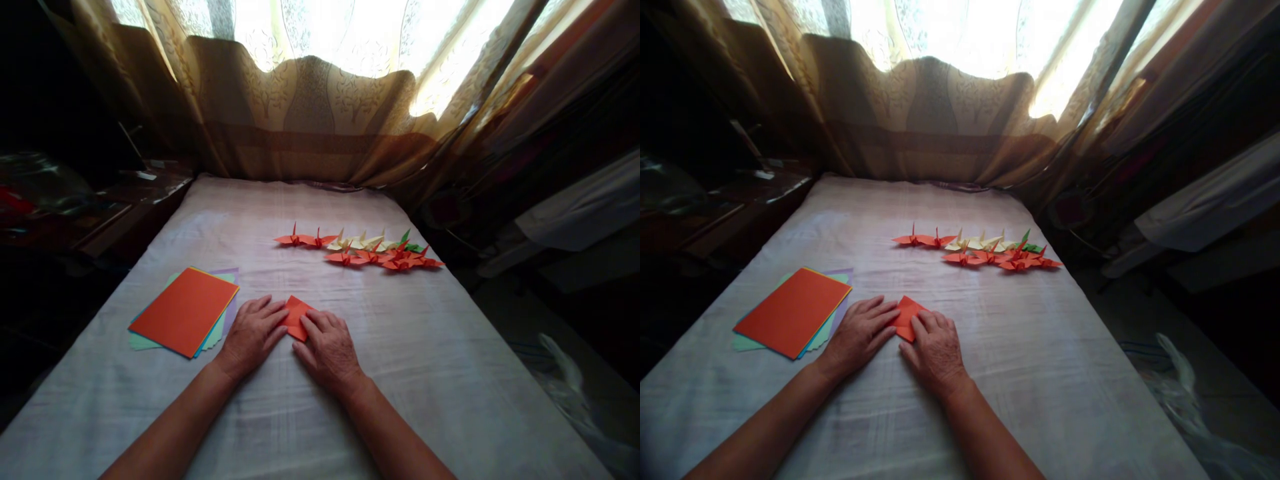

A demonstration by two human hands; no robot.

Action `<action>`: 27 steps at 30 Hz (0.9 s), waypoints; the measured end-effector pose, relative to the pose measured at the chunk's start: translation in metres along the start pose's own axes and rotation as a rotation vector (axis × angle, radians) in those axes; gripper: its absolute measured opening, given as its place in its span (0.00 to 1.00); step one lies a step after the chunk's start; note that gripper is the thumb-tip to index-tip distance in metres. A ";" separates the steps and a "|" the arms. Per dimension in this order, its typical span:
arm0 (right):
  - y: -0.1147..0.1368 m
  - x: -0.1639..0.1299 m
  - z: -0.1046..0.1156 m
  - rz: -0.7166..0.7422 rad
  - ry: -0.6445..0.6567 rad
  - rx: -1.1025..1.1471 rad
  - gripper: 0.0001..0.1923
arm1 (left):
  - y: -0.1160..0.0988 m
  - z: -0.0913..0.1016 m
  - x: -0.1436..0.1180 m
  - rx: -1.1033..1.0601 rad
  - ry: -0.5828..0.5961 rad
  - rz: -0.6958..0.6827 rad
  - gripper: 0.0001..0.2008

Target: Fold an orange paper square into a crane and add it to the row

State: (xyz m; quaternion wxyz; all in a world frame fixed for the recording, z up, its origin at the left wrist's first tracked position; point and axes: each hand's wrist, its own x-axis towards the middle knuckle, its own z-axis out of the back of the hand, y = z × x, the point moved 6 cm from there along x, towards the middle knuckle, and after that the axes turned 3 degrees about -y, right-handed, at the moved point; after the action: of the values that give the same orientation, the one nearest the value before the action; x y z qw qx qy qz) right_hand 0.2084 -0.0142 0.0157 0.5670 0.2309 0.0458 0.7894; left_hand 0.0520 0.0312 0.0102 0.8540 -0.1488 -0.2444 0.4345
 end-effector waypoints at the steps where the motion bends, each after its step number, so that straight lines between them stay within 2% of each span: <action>1: 0.000 0.000 0.002 0.011 -0.008 0.022 0.19 | 0.001 -0.001 0.000 0.005 0.002 0.003 0.16; 4: -0.005 0.001 0.007 0.017 -0.046 0.090 0.10 | 0.005 -0.003 0.001 0.011 -0.005 0.006 0.17; 6: -0.010 0.002 0.010 -0.010 -0.074 0.108 0.08 | 0.007 -0.004 0.001 0.023 -0.015 -0.002 0.18; 14: -0.011 0.001 0.009 -0.025 -0.089 0.087 0.07 | 0.008 0.000 -0.005 0.103 -0.086 -0.047 0.19; 20: -0.008 0.000 0.010 -0.027 -0.113 0.040 0.13 | 0.010 0.002 -0.005 0.045 -0.129 -0.040 0.16; 27: 0.001 -0.001 0.011 0.073 -0.166 0.011 0.05 | 0.012 0.003 -0.005 0.005 -0.167 -0.031 0.14</action>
State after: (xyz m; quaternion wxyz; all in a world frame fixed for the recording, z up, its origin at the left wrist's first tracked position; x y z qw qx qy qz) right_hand 0.2125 -0.0177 0.0251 0.5384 0.3000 -0.0054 0.7874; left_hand 0.0402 0.0343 0.0060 0.8376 -0.1060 -0.3161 0.4327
